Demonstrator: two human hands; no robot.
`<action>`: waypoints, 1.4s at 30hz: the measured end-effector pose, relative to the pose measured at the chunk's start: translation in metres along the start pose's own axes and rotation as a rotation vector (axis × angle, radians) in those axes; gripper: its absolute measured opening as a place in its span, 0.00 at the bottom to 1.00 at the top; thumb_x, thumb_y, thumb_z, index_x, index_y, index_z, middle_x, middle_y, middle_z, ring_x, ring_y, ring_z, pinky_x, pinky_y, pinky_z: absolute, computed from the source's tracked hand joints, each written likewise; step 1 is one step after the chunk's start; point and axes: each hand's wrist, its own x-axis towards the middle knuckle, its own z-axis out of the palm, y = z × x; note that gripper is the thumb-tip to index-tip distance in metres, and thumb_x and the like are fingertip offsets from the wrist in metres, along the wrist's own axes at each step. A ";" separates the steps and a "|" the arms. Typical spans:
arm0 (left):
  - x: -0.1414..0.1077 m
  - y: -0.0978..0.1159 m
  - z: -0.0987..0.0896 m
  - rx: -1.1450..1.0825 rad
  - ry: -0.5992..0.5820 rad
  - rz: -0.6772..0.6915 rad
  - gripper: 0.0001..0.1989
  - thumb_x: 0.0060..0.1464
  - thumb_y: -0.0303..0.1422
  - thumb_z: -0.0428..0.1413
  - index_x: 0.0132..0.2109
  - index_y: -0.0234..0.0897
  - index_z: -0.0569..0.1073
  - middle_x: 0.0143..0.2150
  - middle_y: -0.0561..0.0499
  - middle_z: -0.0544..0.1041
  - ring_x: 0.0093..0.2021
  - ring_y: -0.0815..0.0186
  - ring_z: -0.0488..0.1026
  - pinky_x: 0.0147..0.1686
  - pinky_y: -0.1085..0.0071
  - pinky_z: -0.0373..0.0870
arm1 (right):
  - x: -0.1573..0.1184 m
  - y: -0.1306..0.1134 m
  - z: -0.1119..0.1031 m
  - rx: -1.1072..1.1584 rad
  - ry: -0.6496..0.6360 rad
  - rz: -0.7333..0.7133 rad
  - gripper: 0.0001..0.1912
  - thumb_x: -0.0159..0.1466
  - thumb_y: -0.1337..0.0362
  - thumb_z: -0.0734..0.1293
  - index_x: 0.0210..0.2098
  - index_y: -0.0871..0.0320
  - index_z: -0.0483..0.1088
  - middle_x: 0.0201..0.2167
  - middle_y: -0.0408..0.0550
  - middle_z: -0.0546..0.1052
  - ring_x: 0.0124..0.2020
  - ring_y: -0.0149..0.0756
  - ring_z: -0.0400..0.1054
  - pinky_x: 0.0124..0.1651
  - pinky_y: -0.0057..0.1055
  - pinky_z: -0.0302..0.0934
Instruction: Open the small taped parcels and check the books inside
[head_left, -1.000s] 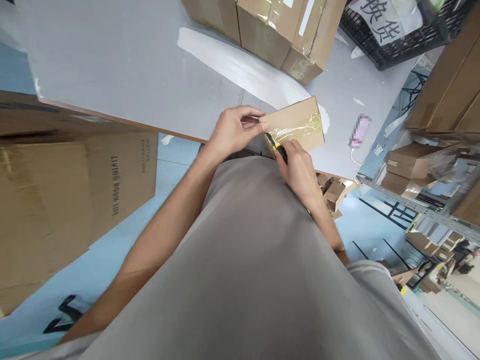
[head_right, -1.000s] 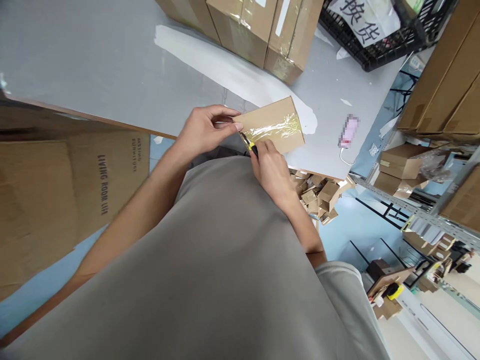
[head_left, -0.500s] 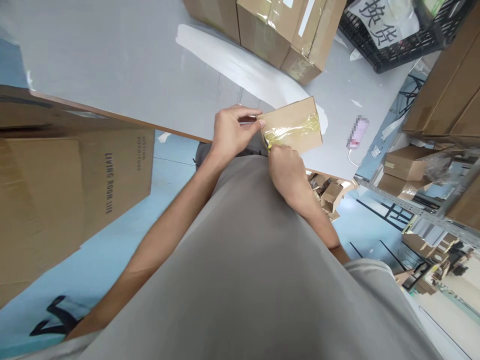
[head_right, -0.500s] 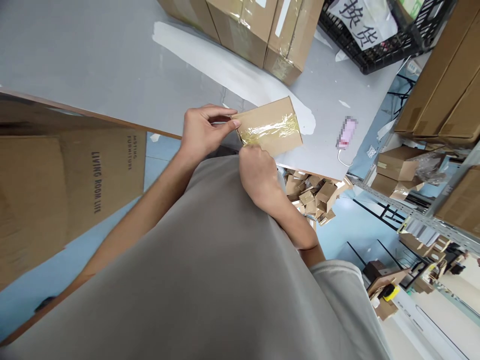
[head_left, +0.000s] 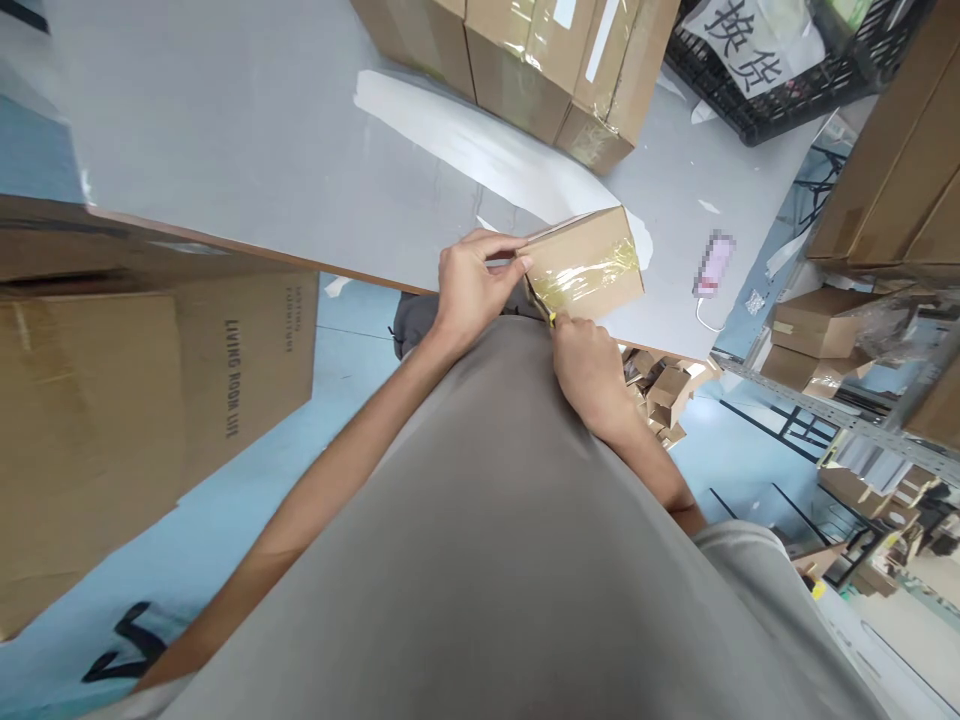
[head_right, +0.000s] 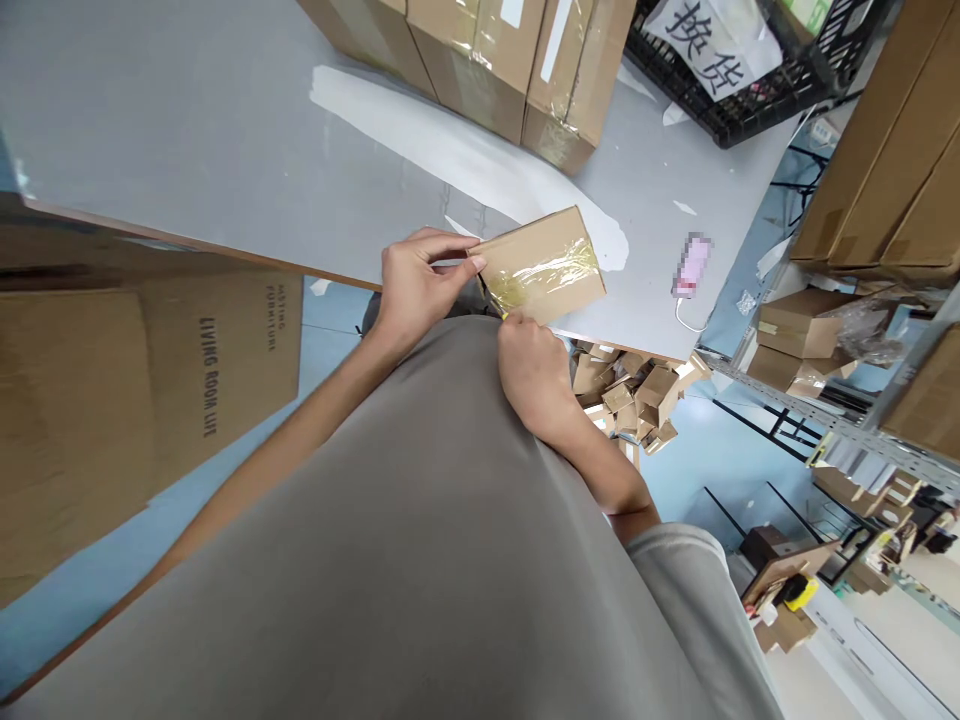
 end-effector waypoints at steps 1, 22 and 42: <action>0.000 -0.001 0.000 0.008 0.003 0.006 0.16 0.66 0.47 0.68 0.54 0.46 0.88 0.57 0.47 0.88 0.59 0.52 0.84 0.64 0.54 0.84 | 0.001 -0.001 0.002 0.005 0.013 0.000 0.20 0.82 0.74 0.56 0.60 0.65 0.78 0.52 0.67 0.87 0.50 0.52 0.87 0.49 0.39 0.78; -0.002 0.005 0.004 0.082 0.010 0.064 0.22 0.69 0.57 0.64 0.51 0.45 0.89 0.53 0.45 0.88 0.56 0.54 0.85 0.58 0.58 0.86 | -0.003 0.003 0.011 0.018 0.055 0.008 0.21 0.78 0.79 0.57 0.57 0.63 0.80 0.50 0.67 0.88 0.50 0.47 0.88 0.50 0.34 0.80; 0.007 0.001 0.004 0.118 0.042 0.059 0.24 0.70 0.56 0.62 0.53 0.41 0.87 0.53 0.44 0.86 0.54 0.58 0.86 0.55 0.64 0.85 | 0.039 0.113 0.043 0.640 0.670 0.288 0.19 0.82 0.50 0.64 0.43 0.56 0.77 0.38 0.56 0.86 0.42 0.46 0.80 0.46 0.34 0.69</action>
